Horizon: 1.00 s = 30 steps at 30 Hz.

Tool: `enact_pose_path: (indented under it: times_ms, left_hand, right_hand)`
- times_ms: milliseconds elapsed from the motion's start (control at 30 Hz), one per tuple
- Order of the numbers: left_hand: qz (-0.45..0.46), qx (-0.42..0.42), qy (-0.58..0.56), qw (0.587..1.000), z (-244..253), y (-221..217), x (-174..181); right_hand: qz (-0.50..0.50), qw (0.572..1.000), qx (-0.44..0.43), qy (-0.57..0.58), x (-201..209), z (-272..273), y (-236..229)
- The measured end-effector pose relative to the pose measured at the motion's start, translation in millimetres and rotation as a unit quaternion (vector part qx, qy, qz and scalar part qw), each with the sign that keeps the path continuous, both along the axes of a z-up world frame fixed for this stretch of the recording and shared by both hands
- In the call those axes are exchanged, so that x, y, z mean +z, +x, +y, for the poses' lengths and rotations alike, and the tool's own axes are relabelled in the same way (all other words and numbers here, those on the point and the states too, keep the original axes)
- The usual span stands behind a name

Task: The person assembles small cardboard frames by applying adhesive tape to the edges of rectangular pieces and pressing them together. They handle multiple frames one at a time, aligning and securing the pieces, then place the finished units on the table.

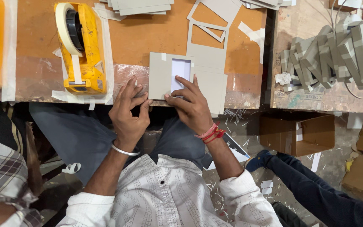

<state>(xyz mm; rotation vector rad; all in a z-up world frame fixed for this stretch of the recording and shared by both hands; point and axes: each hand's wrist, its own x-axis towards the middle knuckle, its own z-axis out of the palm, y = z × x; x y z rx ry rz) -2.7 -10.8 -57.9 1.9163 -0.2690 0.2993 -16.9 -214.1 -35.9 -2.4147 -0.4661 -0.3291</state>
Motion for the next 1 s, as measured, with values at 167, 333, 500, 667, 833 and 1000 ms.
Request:
enact_pose_path:
  times_ms: [167, 333, 500, 667, 833, 1000]
  left_hand:
    - [-0.003, 0.006, 0.006, 1.000, -0.2, -0.7, -1.4]
    - [0.002, 0.008, 0.015, 1.000, -0.7, 1.1, -0.3]
    - [-0.010, 0.015, -0.031, 0.999, -0.7, -6.1, 10.3]
    - [0.107, 0.038, -0.128, 0.985, -12.6, -29.1, 16.7]
    - [0.323, 0.030, -0.261, 0.909, -29.4, -28.7, 7.7]
    - [0.350, 0.064, -0.292, 0.888, -37.1, -27.0, 6.6]
  right_hand:
    - [-0.027, 1.000, -0.008, 0.005, -2.8, 1.8, -2.3]
    - [-0.027, 1.000, -0.010, 0.009, -2.3, 1.9, -2.4]
    - [-0.034, 0.999, -0.013, 0.017, -1.6, 2.7, -1.2]
    - [-0.039, 0.999, -0.021, 0.030, -4.3, 2.5, -2.1]
    - [-0.037, 0.998, -0.018, 0.036, -3.9, 1.9, -0.3]
    - [-0.045, 0.998, 0.000, 0.044, -5.3, -0.9, -1.7]
